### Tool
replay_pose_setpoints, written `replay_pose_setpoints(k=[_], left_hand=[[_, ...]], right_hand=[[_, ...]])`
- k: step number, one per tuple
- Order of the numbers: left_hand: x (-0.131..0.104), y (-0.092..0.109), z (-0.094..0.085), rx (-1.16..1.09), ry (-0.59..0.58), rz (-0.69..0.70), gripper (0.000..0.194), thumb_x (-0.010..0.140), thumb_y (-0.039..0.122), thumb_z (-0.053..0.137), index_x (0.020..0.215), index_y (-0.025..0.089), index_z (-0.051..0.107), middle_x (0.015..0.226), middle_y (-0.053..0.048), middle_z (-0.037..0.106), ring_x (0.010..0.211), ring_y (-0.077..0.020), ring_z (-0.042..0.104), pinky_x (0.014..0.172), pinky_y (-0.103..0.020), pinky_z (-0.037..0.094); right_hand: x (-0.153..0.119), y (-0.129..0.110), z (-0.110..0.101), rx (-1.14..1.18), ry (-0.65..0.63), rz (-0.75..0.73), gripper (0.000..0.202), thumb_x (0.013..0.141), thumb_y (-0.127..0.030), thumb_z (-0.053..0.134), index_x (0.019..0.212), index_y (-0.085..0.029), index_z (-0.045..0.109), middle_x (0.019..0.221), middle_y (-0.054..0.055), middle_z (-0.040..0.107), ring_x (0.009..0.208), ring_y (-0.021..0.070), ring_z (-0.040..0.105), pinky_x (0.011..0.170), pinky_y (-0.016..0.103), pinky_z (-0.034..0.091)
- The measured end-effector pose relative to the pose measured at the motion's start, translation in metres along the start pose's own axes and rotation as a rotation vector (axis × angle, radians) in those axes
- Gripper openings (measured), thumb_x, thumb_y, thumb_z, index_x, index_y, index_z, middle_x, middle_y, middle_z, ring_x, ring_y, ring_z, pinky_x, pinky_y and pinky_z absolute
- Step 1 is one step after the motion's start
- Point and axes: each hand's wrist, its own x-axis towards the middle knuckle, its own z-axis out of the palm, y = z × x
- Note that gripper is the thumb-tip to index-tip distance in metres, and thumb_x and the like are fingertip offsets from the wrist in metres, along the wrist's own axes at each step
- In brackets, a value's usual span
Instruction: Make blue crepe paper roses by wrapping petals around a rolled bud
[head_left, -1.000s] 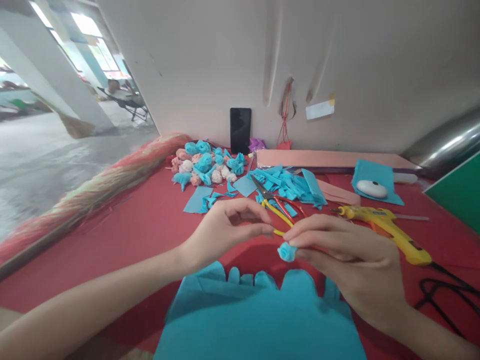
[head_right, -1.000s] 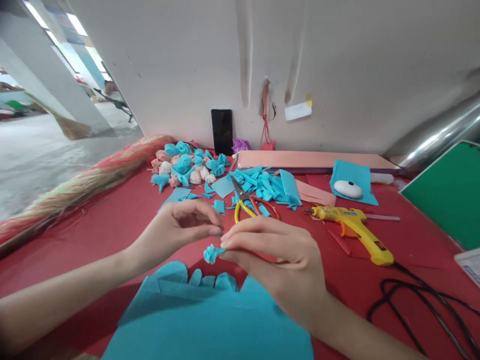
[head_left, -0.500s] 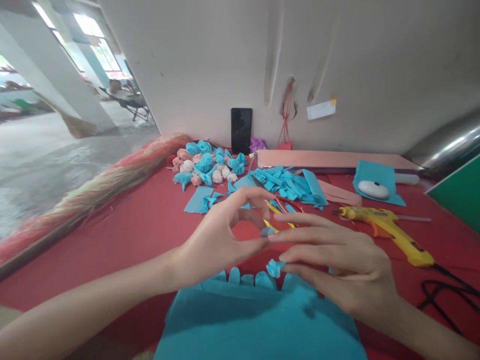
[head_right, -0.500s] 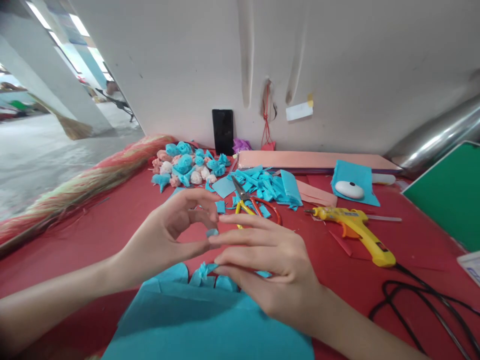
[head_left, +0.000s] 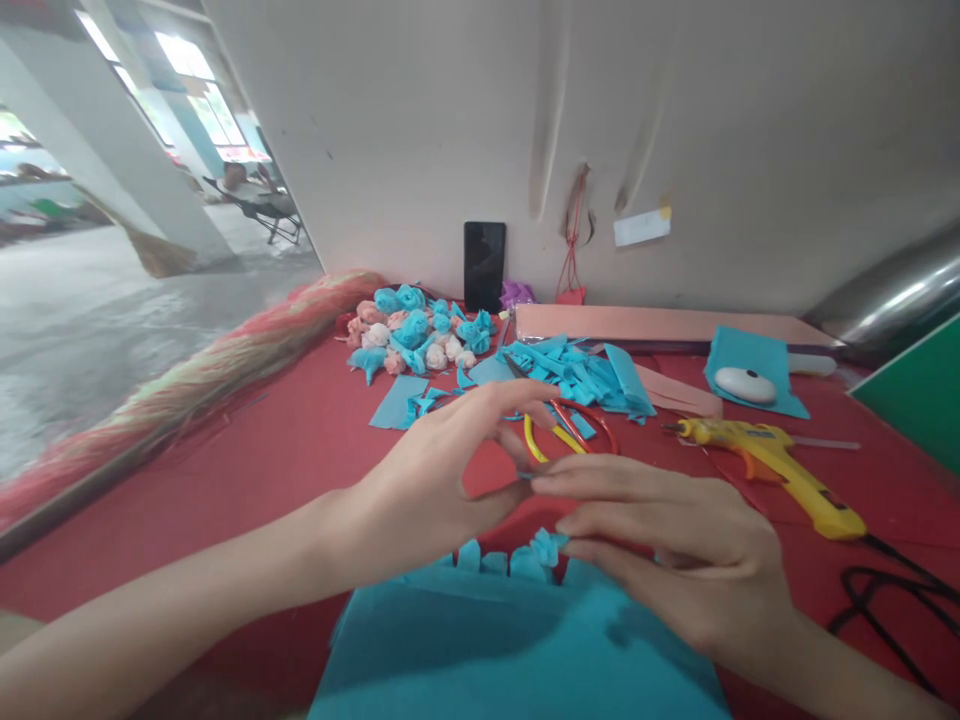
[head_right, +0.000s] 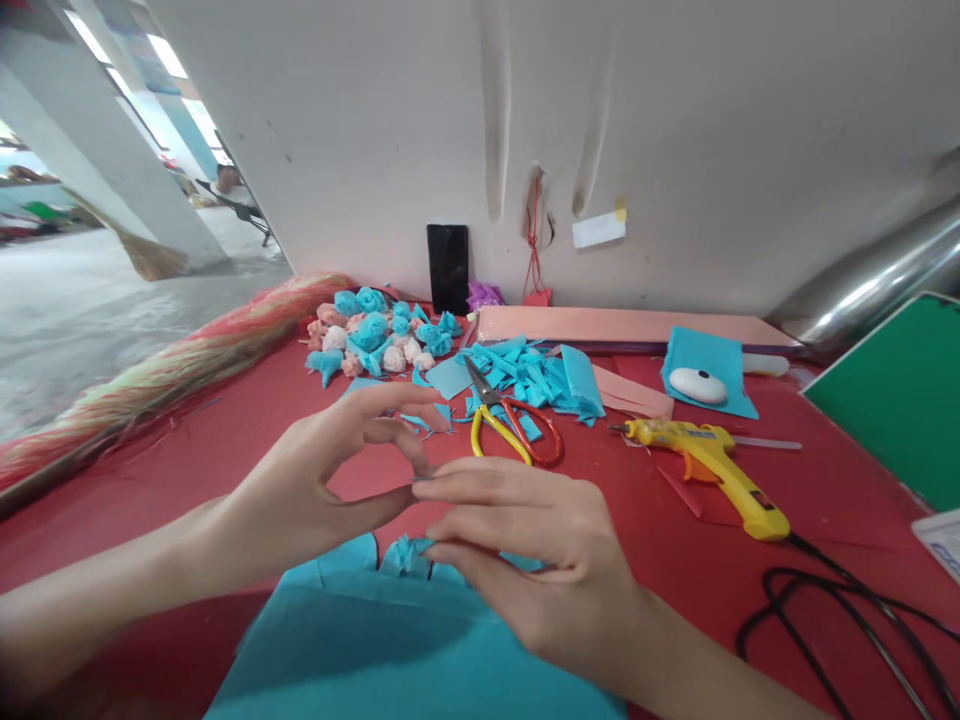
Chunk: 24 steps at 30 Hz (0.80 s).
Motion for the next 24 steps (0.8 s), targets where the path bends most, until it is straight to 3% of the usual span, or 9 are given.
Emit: replay_pose_setpoints(k=[6, 17, 21, 24], left_hand=[[0.006, -0.002, -0.002, -0.055, 0.058, 0.111, 0.008, 0.079, 0.009, 0.063, 0.086, 0.014, 0.064, 0.096, -0.005, 0.064, 0.093, -0.0129, 0.062, 0.083, -0.022, 0.050], [0.003, -0.001, 0.000, -0.439, 0.124, -0.115, 0.008, 0.084, 0.011, 0.058, 0.079, 0.017, 0.061, 0.080, 0.003, 0.064, 0.077, -0.0068, 0.060, 0.074, -0.016, 0.048], [0.001, -0.004, 0.004, -0.462, 0.100, -0.111, 0.013, 0.080, 0.014, 0.066, 0.090, 0.018, 0.060, 0.089, 0.002, 0.062, 0.088, -0.0093, 0.059, 0.082, -0.018, 0.047], [0.001, -0.004, 0.009, -0.477, 0.111, -0.088, 0.011, 0.078, 0.011, 0.067, 0.086, 0.017, 0.061, 0.089, 0.001, 0.063, 0.087, -0.0098, 0.059, 0.081, -0.019, 0.047]], right_hand=[[-0.001, -0.003, 0.000, 0.120, 0.081, 0.130, 0.030, 0.067, 0.004, 0.069, 0.080, -0.022, 0.076, 0.097, 0.002, 0.076, 0.093, 0.0179, 0.071, 0.085, 0.022, 0.056], [-0.005, -0.006, 0.002, 0.191, 0.199, 0.263, 0.027, 0.068, -0.004, 0.073, 0.078, -0.029, 0.076, 0.093, -0.004, 0.076, 0.088, 0.0152, 0.072, 0.082, 0.019, 0.058], [-0.003, -0.008, 0.002, 0.224, 0.205, 0.315, 0.022, 0.070, -0.008, 0.073, 0.075, -0.029, 0.076, 0.094, -0.005, 0.076, 0.085, 0.0141, 0.073, 0.078, 0.016, 0.058], [-0.003, -0.009, 0.003, 0.267, 0.192, 0.335, 0.022, 0.071, -0.009, 0.072, 0.076, -0.030, 0.076, 0.095, -0.005, 0.076, 0.085, 0.0136, 0.072, 0.079, 0.016, 0.058]])
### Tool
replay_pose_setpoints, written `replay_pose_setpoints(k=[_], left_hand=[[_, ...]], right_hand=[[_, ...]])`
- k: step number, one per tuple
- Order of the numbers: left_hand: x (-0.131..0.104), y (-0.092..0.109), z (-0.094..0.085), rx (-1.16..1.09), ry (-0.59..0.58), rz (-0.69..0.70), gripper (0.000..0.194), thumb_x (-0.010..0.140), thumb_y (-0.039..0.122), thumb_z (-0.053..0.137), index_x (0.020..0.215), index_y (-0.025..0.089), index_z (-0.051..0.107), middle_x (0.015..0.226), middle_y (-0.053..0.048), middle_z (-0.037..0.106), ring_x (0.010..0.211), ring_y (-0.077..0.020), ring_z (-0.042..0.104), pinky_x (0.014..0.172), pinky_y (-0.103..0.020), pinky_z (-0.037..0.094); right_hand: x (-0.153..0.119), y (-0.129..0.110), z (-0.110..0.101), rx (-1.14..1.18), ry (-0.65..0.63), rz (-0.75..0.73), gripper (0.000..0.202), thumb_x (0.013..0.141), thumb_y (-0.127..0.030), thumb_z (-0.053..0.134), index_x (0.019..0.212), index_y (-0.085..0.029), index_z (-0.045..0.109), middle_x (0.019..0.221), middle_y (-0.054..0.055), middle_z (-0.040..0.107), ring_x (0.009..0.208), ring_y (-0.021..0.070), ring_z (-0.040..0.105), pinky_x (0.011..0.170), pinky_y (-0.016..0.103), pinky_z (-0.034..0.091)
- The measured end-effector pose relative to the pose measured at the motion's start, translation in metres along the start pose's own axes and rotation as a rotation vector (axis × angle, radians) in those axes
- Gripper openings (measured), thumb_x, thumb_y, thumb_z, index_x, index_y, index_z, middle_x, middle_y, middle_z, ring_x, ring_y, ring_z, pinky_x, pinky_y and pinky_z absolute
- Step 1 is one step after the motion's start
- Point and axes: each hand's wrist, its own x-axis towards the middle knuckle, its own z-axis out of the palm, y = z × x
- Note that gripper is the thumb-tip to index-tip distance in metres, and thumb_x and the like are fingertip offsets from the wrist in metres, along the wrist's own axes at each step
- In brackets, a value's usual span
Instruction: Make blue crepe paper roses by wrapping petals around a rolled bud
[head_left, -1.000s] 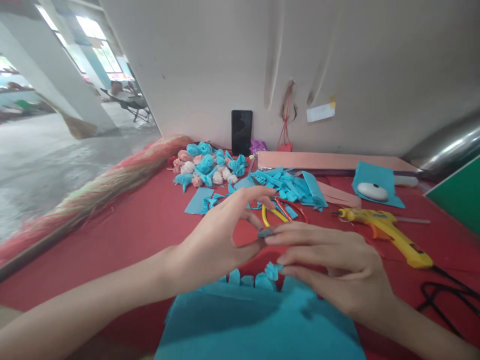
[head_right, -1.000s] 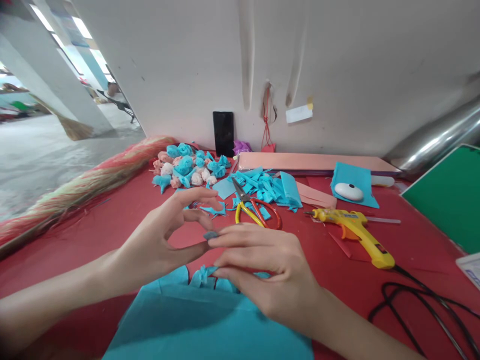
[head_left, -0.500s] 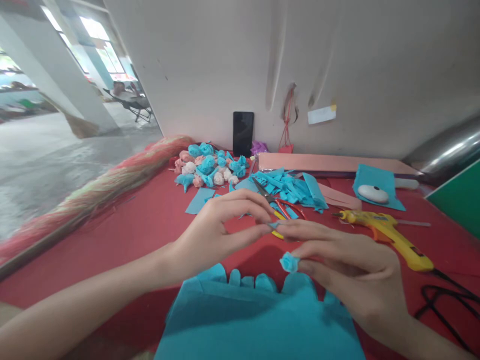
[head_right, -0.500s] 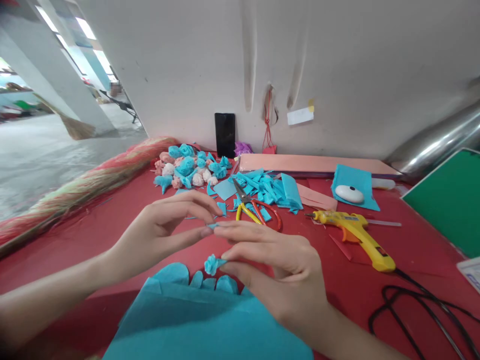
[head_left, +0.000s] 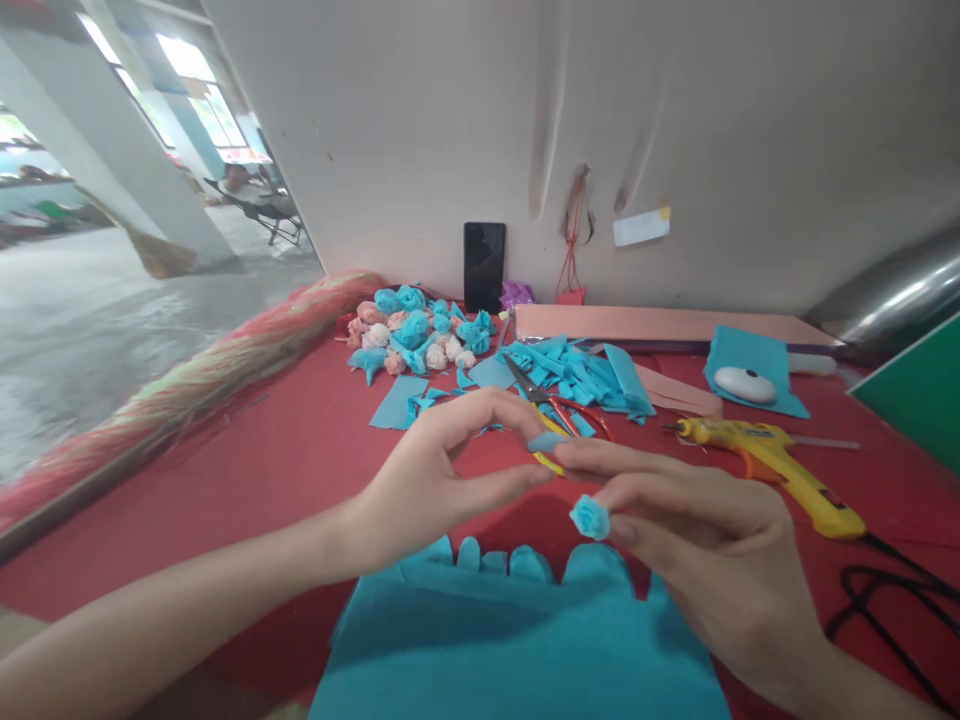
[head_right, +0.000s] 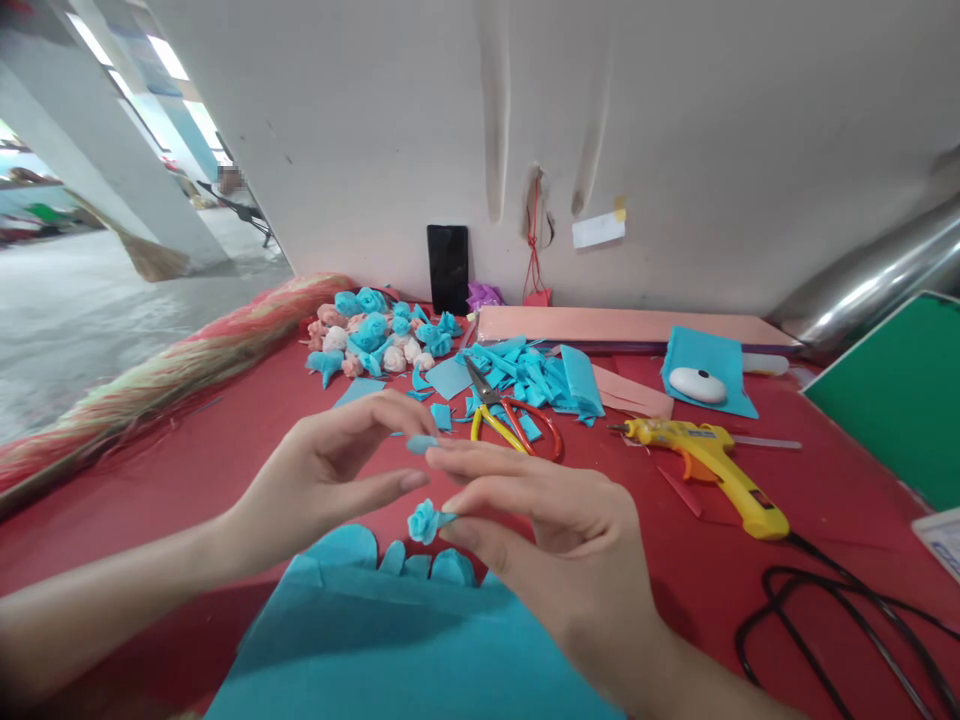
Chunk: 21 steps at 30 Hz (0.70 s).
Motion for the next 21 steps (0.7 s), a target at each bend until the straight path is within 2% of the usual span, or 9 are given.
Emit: replay_pose_setpoints(k=[3, 8, 12, 17, 21], left_hand=[[-0.001, 0.000, 0.003, -0.061, 0.043, -0.019, 0.009, 0.080, 0.008, 0.062, 0.078, 0.016, 0.062, 0.084, 0.001, 0.063, 0.083, -0.0083, 0.059, 0.077, -0.017, 0.047], [-0.001, 0.003, 0.000, -0.153, 0.053, -0.122, 0.010, 0.080, 0.008, 0.063, 0.079, 0.018, 0.064, 0.079, 0.004, 0.064, 0.078, -0.0057, 0.060, 0.074, -0.013, 0.048], [0.000, 0.004, -0.004, -0.114, 0.039, -0.112, 0.014, 0.080, 0.006, 0.061, 0.079, 0.019, 0.065, 0.078, 0.004, 0.065, 0.075, -0.0050, 0.059, 0.072, -0.012, 0.049], [0.000, 0.008, -0.005, 0.001, -0.009, -0.056, 0.016, 0.078, 0.004, 0.062, 0.080, 0.019, 0.067, 0.079, 0.003, 0.066, 0.077, -0.0074, 0.060, 0.075, -0.015, 0.049], [-0.002, 0.011, -0.004, 0.044, -0.063, -0.013, 0.016, 0.077, 0.003, 0.062, 0.079, 0.018, 0.068, 0.077, 0.003, 0.066, 0.077, -0.0083, 0.060, 0.075, -0.016, 0.049]], right_hand=[[0.000, 0.000, 0.000, 0.007, -0.018, 0.005, 0.024, 0.070, -0.007, 0.071, 0.076, -0.030, 0.076, 0.094, -0.006, 0.076, 0.085, 0.0149, 0.073, 0.079, 0.019, 0.059], [0.002, 0.000, 0.001, -0.030, -0.049, -0.097, 0.028, 0.068, -0.002, 0.072, 0.079, -0.027, 0.076, 0.093, -0.004, 0.077, 0.090, 0.0112, 0.071, 0.082, 0.012, 0.055], [0.004, 0.004, 0.001, -0.053, -0.032, -0.144, 0.023, 0.069, -0.004, 0.073, 0.078, -0.025, 0.075, 0.091, -0.002, 0.077, 0.095, 0.0125, 0.069, 0.090, 0.017, 0.052], [0.001, 0.004, -0.001, -0.165, -0.029, -0.135, 0.015, 0.072, -0.007, 0.071, 0.073, -0.022, 0.072, 0.080, -0.001, 0.072, 0.081, 0.0104, 0.068, 0.076, 0.013, 0.053], [-0.002, 0.002, -0.002, -0.250, -0.030, -0.176, 0.014, 0.074, -0.006, 0.069, 0.070, -0.020, 0.068, 0.073, -0.002, 0.066, 0.077, 0.0111, 0.065, 0.070, 0.015, 0.052]])
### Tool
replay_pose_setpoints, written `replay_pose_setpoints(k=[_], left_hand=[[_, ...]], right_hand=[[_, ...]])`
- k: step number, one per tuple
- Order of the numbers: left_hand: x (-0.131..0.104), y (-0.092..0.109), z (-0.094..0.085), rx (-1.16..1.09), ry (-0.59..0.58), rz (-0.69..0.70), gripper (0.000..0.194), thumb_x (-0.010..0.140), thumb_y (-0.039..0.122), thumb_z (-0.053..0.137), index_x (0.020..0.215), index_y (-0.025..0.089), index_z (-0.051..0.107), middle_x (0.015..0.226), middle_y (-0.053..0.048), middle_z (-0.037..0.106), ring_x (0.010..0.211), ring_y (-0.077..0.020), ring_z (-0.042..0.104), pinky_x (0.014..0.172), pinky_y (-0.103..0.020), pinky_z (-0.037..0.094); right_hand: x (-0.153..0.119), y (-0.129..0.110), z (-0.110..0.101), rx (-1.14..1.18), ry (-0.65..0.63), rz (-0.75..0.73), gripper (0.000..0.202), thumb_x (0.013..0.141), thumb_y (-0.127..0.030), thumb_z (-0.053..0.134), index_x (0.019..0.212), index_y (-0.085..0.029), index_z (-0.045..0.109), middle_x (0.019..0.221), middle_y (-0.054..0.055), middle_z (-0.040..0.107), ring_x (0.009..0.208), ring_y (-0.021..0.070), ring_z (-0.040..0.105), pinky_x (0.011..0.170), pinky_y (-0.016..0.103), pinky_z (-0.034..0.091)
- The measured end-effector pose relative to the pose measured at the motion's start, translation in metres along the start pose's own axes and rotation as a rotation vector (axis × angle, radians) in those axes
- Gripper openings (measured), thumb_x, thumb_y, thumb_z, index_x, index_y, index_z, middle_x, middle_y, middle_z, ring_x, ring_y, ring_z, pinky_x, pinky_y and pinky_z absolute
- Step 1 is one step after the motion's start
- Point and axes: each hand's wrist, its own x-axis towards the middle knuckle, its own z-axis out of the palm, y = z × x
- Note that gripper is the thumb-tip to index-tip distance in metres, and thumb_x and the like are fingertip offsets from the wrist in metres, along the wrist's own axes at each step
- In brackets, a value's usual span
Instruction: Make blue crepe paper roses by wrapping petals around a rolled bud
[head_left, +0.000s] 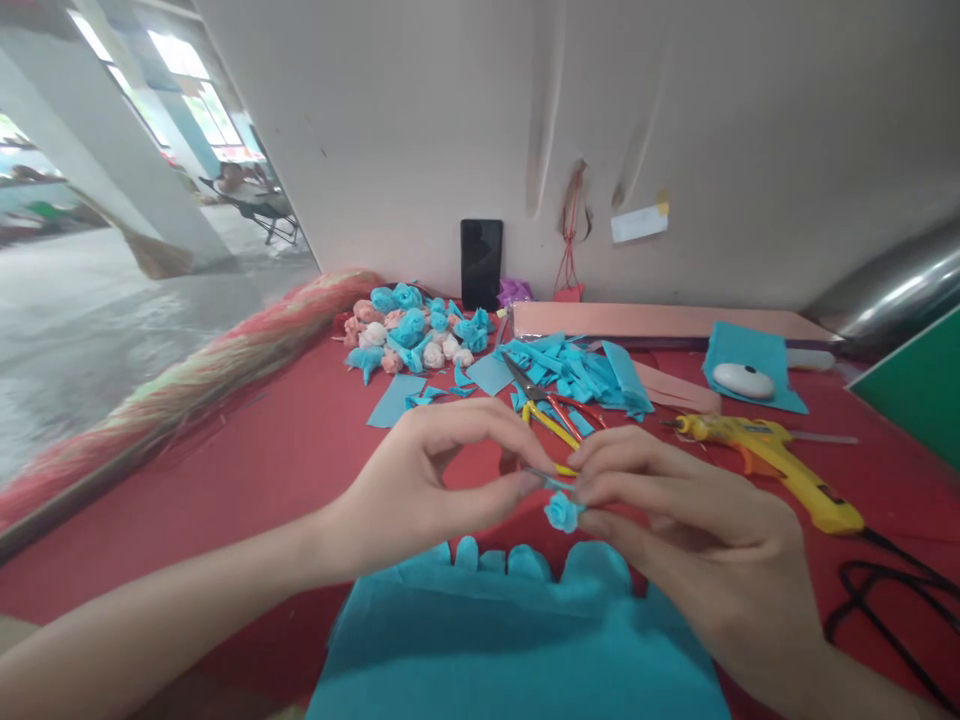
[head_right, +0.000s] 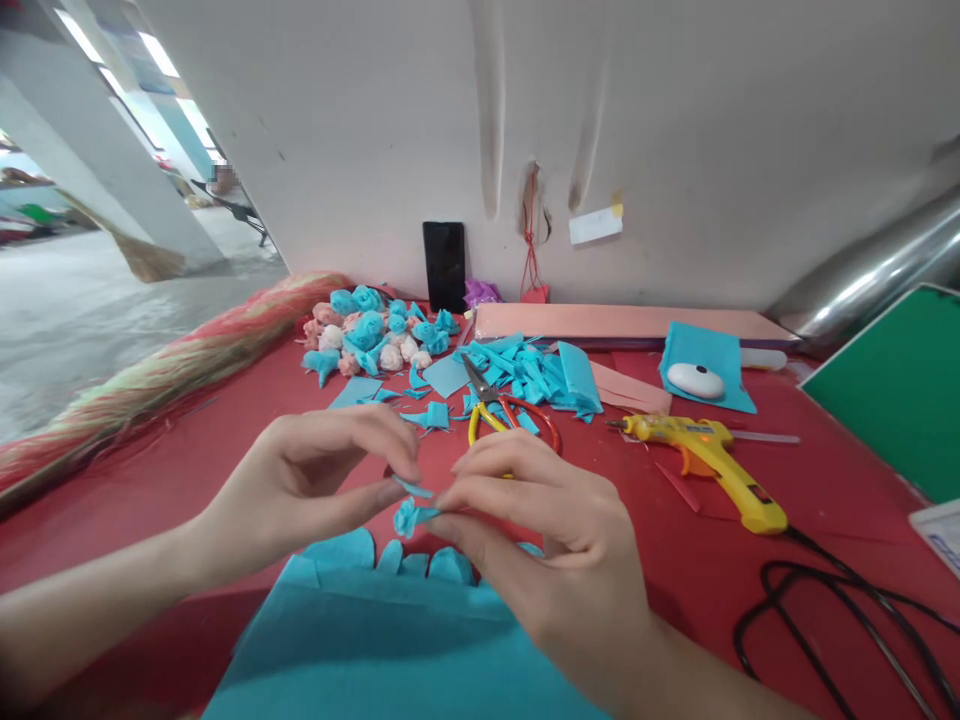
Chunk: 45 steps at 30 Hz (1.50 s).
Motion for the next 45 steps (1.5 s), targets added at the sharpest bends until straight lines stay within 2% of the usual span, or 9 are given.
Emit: replay_pose_setpoints(k=[8, 13, 17, 21, 26, 35, 38, 39, 45], left_hand=[[-0.001, -0.003, 0.003, -0.078, -0.040, -0.061, 0.014, 0.080, 0.005, 0.061, 0.084, 0.018, 0.065, 0.078, 0.001, 0.063, 0.074, -0.0090, 0.057, 0.072, -0.019, 0.048], [-0.003, -0.004, 0.002, -0.164, 0.054, 0.019, 0.016, 0.083, 0.006, 0.056, 0.085, 0.022, 0.056, 0.084, 0.001, 0.057, 0.076, -0.0102, 0.056, 0.066, -0.020, 0.048], [-0.005, 0.003, -0.003, 0.063, 0.011, 0.110, 0.024, 0.085, 0.004, 0.045, 0.072, 0.020, 0.059, 0.083, -0.002, 0.053, 0.070, -0.0109, 0.053, 0.063, -0.022, 0.047], [-0.007, 0.012, -0.003, 0.185, -0.043, 0.169, 0.026, 0.083, 0.003, 0.043, 0.079, 0.020, 0.061, 0.086, -0.004, 0.056, 0.075, -0.0130, 0.055, 0.064, -0.022, 0.047], [-0.011, 0.021, 0.001, 0.227, -0.164, 0.181, 0.018, 0.081, 0.004, 0.048, 0.087, 0.016, 0.060, 0.086, -0.005, 0.058, 0.083, -0.0140, 0.055, 0.075, -0.020, 0.048], [-0.017, 0.021, 0.007, 0.347, -0.109, 0.229, 0.026, 0.069, 0.009, 0.064, 0.092, 0.017, 0.055, 0.092, -0.004, 0.055, 0.081, -0.0130, 0.055, 0.079, -0.019, 0.048], [-0.018, 0.021, 0.008, 0.376, -0.088, 0.225, 0.024, 0.069, 0.005, 0.061, 0.087, 0.018, 0.054, 0.090, -0.003, 0.054, 0.078, -0.0115, 0.054, 0.077, -0.019, 0.048], [-0.018, 0.021, 0.009, 0.383, -0.089, 0.219, 0.023, 0.069, 0.005, 0.060, 0.086, 0.018, 0.053, 0.090, -0.003, 0.054, 0.078, -0.0114, 0.055, 0.076, -0.019, 0.048], [-0.018, 0.021, 0.012, 0.354, -0.090, 0.178, 0.022, 0.068, 0.002, 0.057, 0.081, 0.018, 0.052, 0.085, -0.001, 0.053, 0.076, -0.0107, 0.054, 0.072, -0.020, 0.048]], right_hand=[[0.004, -0.005, 0.002, -0.075, -0.007, -0.018, 0.013, 0.074, -0.007, 0.068, 0.067, -0.017, 0.066, 0.069, 0.000, 0.067, 0.070, 0.0115, 0.065, 0.062, 0.016, 0.051], [0.001, -0.006, 0.000, -0.171, -0.042, -0.164, 0.010, 0.072, -0.006, 0.070, 0.071, -0.016, 0.067, 0.067, 0.002, 0.067, 0.070, 0.0150, 0.066, 0.063, 0.021, 0.056], [-0.006, -0.006, -0.004, -0.268, 0.002, -0.257, 0.008, 0.084, -0.015, 0.061, 0.080, -0.020, 0.066, 0.074, 0.001, 0.069, 0.078, 0.0162, 0.067, 0.069, 0.024, 0.059], [-0.002, -0.012, -0.012, -0.470, -0.207, -0.377, 0.008, 0.083, -0.015, 0.062, 0.080, -0.019, 0.067, 0.080, 0.002, 0.074, 0.083, 0.0160, 0.070, 0.075, 0.018, 0.060], [0.003, -0.021, -0.014, -0.567, -0.134, -0.501, 0.017, 0.082, -0.012, 0.060, 0.069, -0.020, 0.069, 0.071, 0.000, 0.075, 0.074, 0.0146, 0.072, 0.076, 0.013, 0.059], [-0.002, -0.020, -0.015, -0.713, -0.207, -0.527, 0.017, 0.082, -0.013, 0.058, 0.081, -0.020, 0.073, 0.080, 0.001, 0.077, 0.076, 0.0159, 0.073, 0.081, 0.018, 0.059], [-0.008, -0.012, -0.009, -0.735, -0.175, -0.548, 0.022, 0.085, -0.012, 0.053, 0.080, -0.020, 0.073, 0.077, 0.000, 0.077, 0.075, 0.0149, 0.073, 0.086, 0.017, 0.056], [-0.011, -0.009, -0.006, -0.683, 0.042, -0.569, 0.032, 0.089, -0.011, 0.046, 0.072, -0.021, 0.071, 0.068, 0.000, 0.075, 0.070, 0.0138, 0.072, 0.088, 0.019, 0.056], [-0.018, 0.002, 0.006, -0.646, 0.065, -0.582, 0.035, 0.095, -0.022, 0.038, 0.082, -0.028, 0.070, 0.067, 0.000, 0.073, 0.070, 0.0176, 0.071, 0.084, 0.029, 0.060]])
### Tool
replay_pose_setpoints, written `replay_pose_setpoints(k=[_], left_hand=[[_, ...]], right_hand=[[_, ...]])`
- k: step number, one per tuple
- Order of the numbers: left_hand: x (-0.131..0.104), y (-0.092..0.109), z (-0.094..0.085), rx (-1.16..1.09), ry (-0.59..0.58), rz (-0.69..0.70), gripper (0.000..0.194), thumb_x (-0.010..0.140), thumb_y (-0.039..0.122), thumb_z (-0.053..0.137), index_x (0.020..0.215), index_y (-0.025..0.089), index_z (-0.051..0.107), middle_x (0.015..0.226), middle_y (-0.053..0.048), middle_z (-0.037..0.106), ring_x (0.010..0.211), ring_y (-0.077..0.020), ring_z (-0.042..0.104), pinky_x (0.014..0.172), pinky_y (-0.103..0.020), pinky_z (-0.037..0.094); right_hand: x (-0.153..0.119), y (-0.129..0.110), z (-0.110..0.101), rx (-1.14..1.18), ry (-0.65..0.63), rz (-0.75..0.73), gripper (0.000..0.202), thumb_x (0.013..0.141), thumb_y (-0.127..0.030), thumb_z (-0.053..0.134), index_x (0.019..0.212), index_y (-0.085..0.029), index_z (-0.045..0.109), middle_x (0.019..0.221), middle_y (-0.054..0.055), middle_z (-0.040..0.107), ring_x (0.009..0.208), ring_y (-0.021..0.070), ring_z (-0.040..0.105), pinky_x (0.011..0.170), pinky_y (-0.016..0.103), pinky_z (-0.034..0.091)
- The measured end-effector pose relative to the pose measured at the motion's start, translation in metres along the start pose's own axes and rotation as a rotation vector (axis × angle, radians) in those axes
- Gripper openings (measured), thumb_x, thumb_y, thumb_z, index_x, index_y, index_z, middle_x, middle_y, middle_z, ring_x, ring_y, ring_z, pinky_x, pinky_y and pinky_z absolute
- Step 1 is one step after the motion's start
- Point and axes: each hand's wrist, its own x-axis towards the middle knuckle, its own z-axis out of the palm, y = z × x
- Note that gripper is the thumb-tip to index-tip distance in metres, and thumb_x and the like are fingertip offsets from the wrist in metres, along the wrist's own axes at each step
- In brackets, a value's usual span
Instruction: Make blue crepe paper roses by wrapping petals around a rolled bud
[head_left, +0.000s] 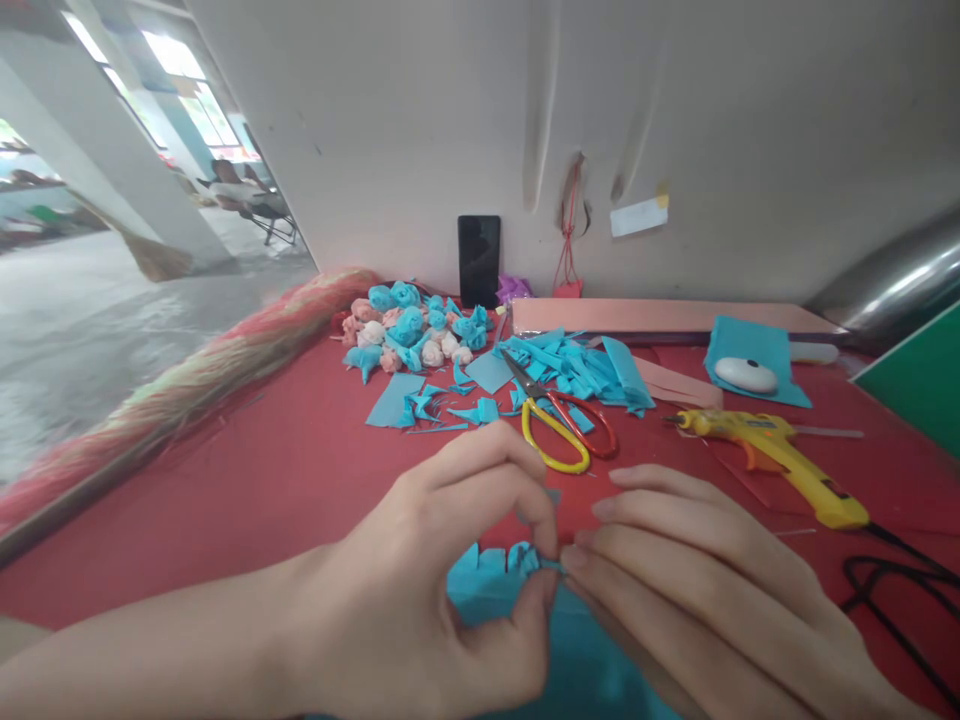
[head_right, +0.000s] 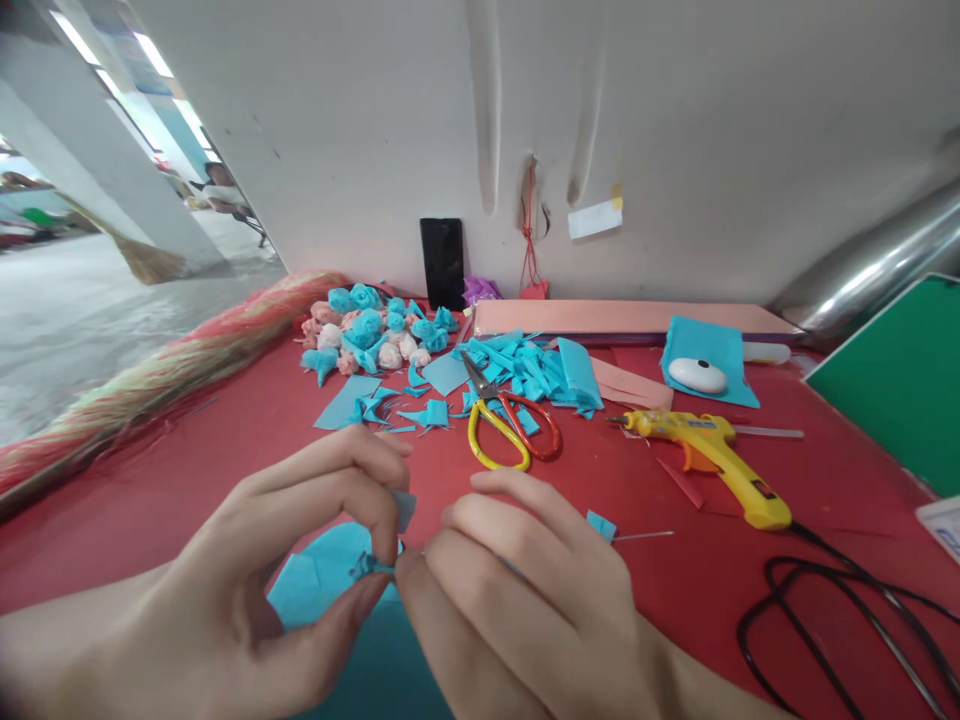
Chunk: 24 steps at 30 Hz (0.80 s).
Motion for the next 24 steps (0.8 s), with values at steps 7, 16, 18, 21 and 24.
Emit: replay_pose_setpoints(k=[7, 16, 18, 21, 24], left_hand=[[0.002, 0.002, 0.001, -0.106, -0.012, -0.058, 0.020, 0.068, -0.001, 0.054, 0.077, 0.016, 0.052, 0.083, -0.001, 0.053, 0.076, -0.0101, 0.053, 0.069, -0.018, 0.047], [0.002, 0.004, 0.003, -0.183, -0.038, -0.167, 0.017, 0.069, 0.000, 0.049, 0.073, 0.017, 0.050, 0.079, -0.001, 0.052, 0.069, -0.0114, 0.052, 0.063, -0.023, 0.047], [0.002, 0.005, 0.004, -0.190, -0.045, -0.182, 0.018, 0.069, 0.000, 0.050, 0.074, 0.017, 0.050, 0.080, -0.001, 0.052, 0.070, -0.0110, 0.052, 0.064, -0.022, 0.047], [0.003, 0.005, 0.003, -0.203, -0.023, -0.178, 0.017, 0.071, 0.000, 0.055, 0.075, 0.016, 0.052, 0.081, 0.000, 0.053, 0.072, -0.0105, 0.053, 0.067, -0.020, 0.048], [0.004, 0.004, -0.002, -0.237, 0.005, -0.136, 0.007, 0.078, 0.009, 0.056, 0.079, 0.016, 0.057, 0.080, -0.001, 0.056, 0.077, -0.0118, 0.055, 0.071, -0.020, 0.047]], right_hand=[[0.001, 0.002, -0.002, 0.007, -0.026, -0.016, 0.034, 0.096, -0.028, 0.037, 0.083, -0.029, 0.069, 0.065, -0.003, 0.073, 0.063, 0.0170, 0.070, 0.084, 0.030, 0.059], [-0.005, 0.002, -0.003, 0.028, -0.037, -0.007, 0.036, 0.096, -0.027, 0.037, 0.083, -0.032, 0.070, 0.063, -0.004, 0.073, 0.057, 0.0158, 0.069, 0.084, 0.030, 0.060], [-0.006, 0.002, -0.004, 0.029, -0.060, -0.020, 0.038, 0.097, -0.026, 0.035, 0.083, -0.031, 0.070, 0.065, -0.004, 0.074, 0.059, 0.0151, 0.069, 0.086, 0.029, 0.058], [-0.002, 0.002, -0.007, 0.069, -0.050, -0.004, 0.038, 0.097, -0.023, 0.036, 0.082, -0.028, 0.070, 0.068, -0.003, 0.074, 0.064, 0.0152, 0.070, 0.086, 0.026, 0.057], [0.009, 0.004, -0.012, 0.187, -0.114, 0.125, 0.023, 0.089, -0.019, 0.051, 0.081, -0.027, 0.071, 0.073, -0.001, 0.075, 0.069, 0.0170, 0.071, 0.077, 0.023, 0.060]])
